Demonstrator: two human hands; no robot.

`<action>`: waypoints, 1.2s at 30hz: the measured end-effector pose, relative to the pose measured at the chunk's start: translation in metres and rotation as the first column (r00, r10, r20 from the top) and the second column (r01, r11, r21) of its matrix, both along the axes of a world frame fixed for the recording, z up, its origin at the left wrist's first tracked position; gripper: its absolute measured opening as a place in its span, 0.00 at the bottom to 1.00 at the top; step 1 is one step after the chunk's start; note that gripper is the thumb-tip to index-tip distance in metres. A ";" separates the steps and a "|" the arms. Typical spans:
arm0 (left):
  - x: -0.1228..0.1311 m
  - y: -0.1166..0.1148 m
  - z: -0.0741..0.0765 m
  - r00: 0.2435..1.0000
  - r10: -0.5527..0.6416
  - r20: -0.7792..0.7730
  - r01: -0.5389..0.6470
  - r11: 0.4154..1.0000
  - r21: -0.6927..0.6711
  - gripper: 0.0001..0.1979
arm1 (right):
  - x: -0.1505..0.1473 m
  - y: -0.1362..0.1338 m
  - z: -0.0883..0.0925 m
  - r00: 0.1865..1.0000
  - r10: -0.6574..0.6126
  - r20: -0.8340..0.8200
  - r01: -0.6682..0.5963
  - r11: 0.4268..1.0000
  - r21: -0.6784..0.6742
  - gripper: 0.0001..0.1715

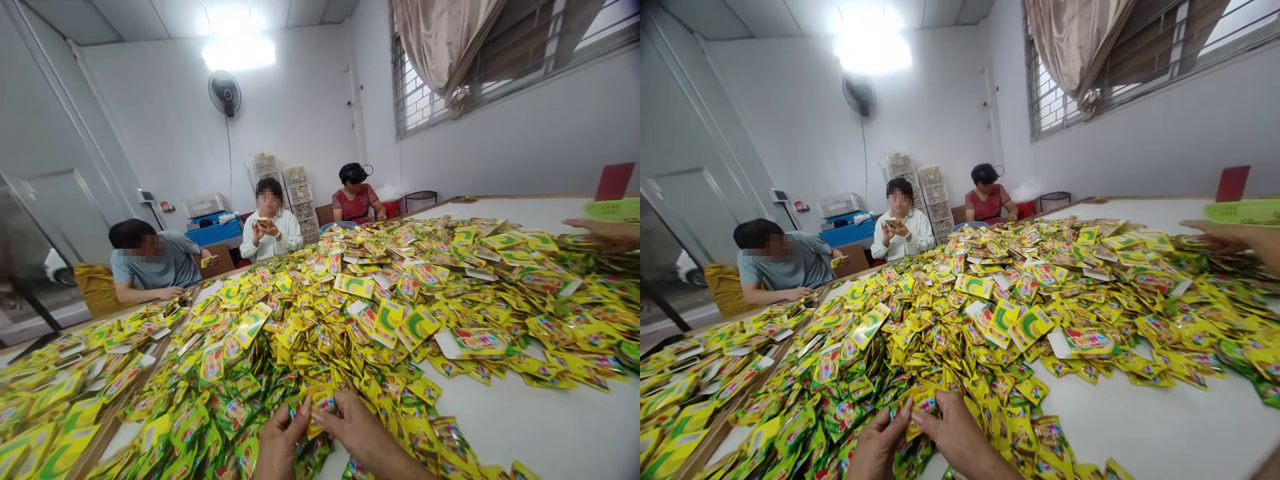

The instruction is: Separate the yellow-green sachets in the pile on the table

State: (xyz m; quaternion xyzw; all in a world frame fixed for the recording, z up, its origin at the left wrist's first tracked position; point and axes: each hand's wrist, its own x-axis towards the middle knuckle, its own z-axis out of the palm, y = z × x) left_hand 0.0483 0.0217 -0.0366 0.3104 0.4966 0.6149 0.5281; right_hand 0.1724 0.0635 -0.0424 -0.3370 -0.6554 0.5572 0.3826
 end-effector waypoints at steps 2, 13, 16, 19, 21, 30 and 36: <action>-0.010 0.013 0.008 0.952 -0.050 -0.301 0.048 0.999 -0.013 0.19 | 0.004 0.004 0.003 0.999 -0.012 -0.041 0.010 0.999 -0.043 0.20; -0.110 0.126 0.054 0.245 0.169 -0.955 -0.280 0.955 0.097 0.26 | 0.014 0.013 0.011 0.975 -0.211 0.069 0.210 0.977 0.022 0.23; -0.108 0.125 0.046 0.242 0.153 -0.958 -0.311 0.948 0.073 0.23 | 0.015 0.014 0.009 0.965 -0.239 0.109 0.241 0.971 -0.003 0.22; -0.100 0.107 0.048 0.300 0.182 -0.936 -0.327 0.942 0.079 0.24 | 0.017 0.013 0.011 0.945 -0.287 0.158 0.297 0.954 -0.042 0.22; -0.092 0.090 0.049 0.387 0.193 -0.902 -0.309 0.948 0.071 0.25 | 0.018 0.012 0.015 0.939 -0.304 0.163 0.315 0.948 -0.049 0.22; -0.034 0.006 0.013 0.794 -0.177 -0.581 0.163 0.984 -0.076 0.27 | 0.032 0.012 0.029 0.915 -0.403 -0.026 0.404 0.909 0.100 0.20; -0.030 -0.010 0.023 0.812 -0.236 -0.534 0.183 0.972 -0.150 0.25 | 0.041 0.016 0.023 0.912 -0.265 0.312 0.221 0.960 0.172 0.16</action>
